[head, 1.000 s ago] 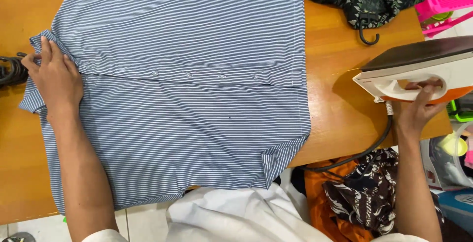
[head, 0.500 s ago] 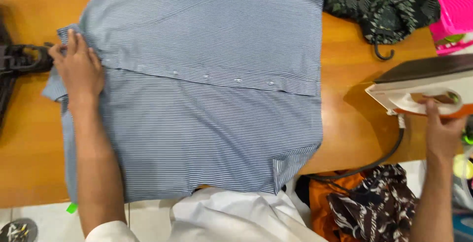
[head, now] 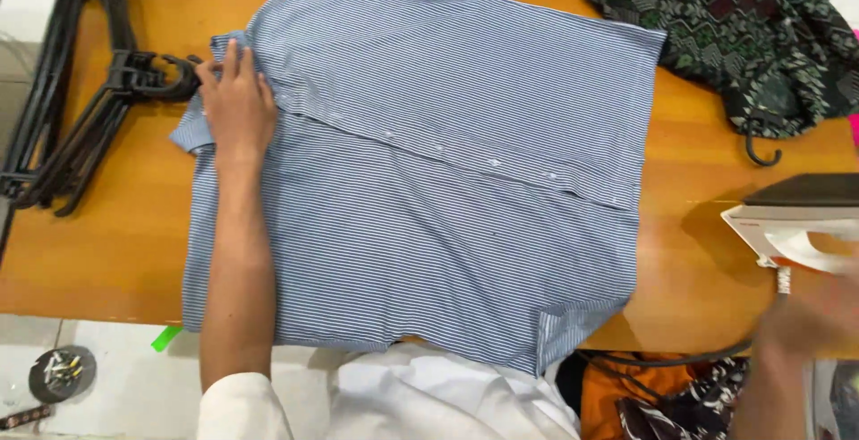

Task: Ironing a blue striped button-down shirt on a wooden surface

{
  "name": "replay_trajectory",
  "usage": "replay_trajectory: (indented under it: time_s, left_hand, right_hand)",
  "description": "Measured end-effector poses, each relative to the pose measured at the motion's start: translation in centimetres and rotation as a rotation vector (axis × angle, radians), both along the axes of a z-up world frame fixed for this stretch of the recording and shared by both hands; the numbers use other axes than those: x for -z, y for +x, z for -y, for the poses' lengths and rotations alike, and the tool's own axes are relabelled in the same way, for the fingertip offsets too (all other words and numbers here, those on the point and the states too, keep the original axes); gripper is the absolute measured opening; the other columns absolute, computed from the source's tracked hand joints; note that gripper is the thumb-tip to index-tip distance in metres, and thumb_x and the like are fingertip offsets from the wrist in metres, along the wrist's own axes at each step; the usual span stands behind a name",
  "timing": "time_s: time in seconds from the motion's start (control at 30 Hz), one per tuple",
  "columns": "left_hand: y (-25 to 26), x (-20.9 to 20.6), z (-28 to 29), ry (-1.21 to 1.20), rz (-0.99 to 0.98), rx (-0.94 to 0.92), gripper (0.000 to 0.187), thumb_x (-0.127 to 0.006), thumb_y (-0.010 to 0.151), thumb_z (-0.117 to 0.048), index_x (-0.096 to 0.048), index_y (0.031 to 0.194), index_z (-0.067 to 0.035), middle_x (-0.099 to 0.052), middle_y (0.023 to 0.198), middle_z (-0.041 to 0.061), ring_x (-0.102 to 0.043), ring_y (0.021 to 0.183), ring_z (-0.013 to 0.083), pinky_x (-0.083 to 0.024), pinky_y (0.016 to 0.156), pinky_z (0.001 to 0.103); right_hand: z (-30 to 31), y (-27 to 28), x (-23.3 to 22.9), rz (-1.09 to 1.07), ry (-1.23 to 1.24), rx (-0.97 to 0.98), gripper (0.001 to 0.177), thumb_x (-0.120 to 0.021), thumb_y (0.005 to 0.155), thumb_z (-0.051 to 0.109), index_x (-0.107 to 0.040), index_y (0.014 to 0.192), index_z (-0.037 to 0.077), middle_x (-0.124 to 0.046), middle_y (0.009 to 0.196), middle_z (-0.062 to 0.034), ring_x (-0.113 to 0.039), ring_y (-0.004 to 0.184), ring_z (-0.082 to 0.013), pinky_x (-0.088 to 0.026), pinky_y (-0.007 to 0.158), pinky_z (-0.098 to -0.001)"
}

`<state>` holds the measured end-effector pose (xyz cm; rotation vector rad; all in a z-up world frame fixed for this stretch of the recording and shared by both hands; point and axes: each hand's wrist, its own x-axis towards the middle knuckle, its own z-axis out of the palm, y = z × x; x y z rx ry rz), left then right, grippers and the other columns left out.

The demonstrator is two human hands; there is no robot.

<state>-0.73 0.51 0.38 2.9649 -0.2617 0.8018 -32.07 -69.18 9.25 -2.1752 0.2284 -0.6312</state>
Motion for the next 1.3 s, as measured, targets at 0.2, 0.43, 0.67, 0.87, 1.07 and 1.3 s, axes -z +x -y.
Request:
replay_trajectory:
  time_s: [0.2, 0.43, 0.67, 0.87, 1.07, 1.3]
  left_hand:
    - [0.2, 1.1, 0.3, -0.068, 0.049, -0.032, 0.038, -0.059, 0.101, -0.017, -0.065, 0.136, -0.004, -0.056, 0.149, 0.013, -0.046, 0.112, 0.0390, -0.046, 0.091, 0.052]
    - [-1.1, -2.8, 3.3, -0.206, 0.026, 0.086, 0.043, -0.055, 0.109, -0.024, -0.056, 0.148, -0.006, -0.050, 0.154, 0.018, -0.046, 0.137, 0.0409, -0.034, 0.116, 0.054]
    - [-0.1, -0.5, 5.8, -0.194, -0.076, 0.253, 0.049, -0.046, 0.111, -0.040, -0.050, 0.152, -0.015, -0.056, 0.151, 0.006, -0.051, 0.132, 0.0303, -0.042, 0.111, 0.046]
    - [-0.1, -1.0, 5.8, -0.119, -0.068, 0.243, 0.046, -0.050, 0.108, -0.035, -0.055, 0.148, -0.014, -0.054, 0.149, 0.007, -0.049, 0.130, 0.0309, -0.044, 0.108, 0.048]
    - [0.0, -0.8, 5.9, -0.140, -0.108, 0.227, 0.042, -0.048, 0.108, -0.036, -0.055, 0.148, -0.022, -0.052, 0.147, 0.004, -0.046, 0.132, 0.0270, -0.039, 0.108, 0.043]
    - [-0.1, -1.8, 5.8, -0.164, -0.093, 0.270, 0.044, -0.052, 0.108, -0.032, -0.056, 0.147, -0.014, -0.054, 0.150, 0.008, -0.050, 0.132, 0.0334, -0.043, 0.111, 0.050]
  right_hand:
    - [-19.1, 29.4, 0.9, 0.119, -0.175, -0.344, 0.024, -0.065, 0.109, 0.008, -0.060, 0.133, 0.007, -0.065, 0.120, -0.0102, -0.063, 0.105, -0.0211, -0.051, 0.083, -0.0345]
    - [-30.1, 50.1, 4.0, -0.315, -0.380, -0.146, 0.073, -0.058, 0.092, 0.080, -0.070, 0.088, 0.008, -0.071, 0.094, -0.0104, -0.065, 0.089, -0.0307, -0.047, 0.077, -0.0486]
    - [-29.2, 56.3, 7.3, -0.666, -0.317, -0.140, 0.069, -0.098, 0.075, 0.051, -0.062, 0.108, 0.003, -0.067, 0.114, -0.0129, -0.065, 0.097, -0.0282, -0.054, 0.070, -0.0444]
    - [-22.2, 65.2, 9.3, -0.470, -0.252, -0.171, 0.026, -0.089, 0.068, 0.018, -0.072, 0.087, 0.024, -0.070, 0.086, 0.0055, -0.066, 0.075, -0.0073, -0.055, 0.060, -0.0277]
    - [-30.2, 53.1, 2.5, 0.056, -0.273, -0.624, 0.027, -0.066, 0.076, -0.006, -0.070, 0.098, 0.009, -0.070, 0.101, -0.0074, -0.066, 0.092, -0.0215, -0.052, 0.078, -0.0351]
    - [-33.6, 40.7, -2.2, 0.227, -0.328, -1.187, 0.043, -0.058, 0.080, -0.033, -0.067, 0.108, -0.002, -0.072, 0.111, -0.0154, -0.070, 0.104, -0.0297, -0.057, 0.093, -0.0367]
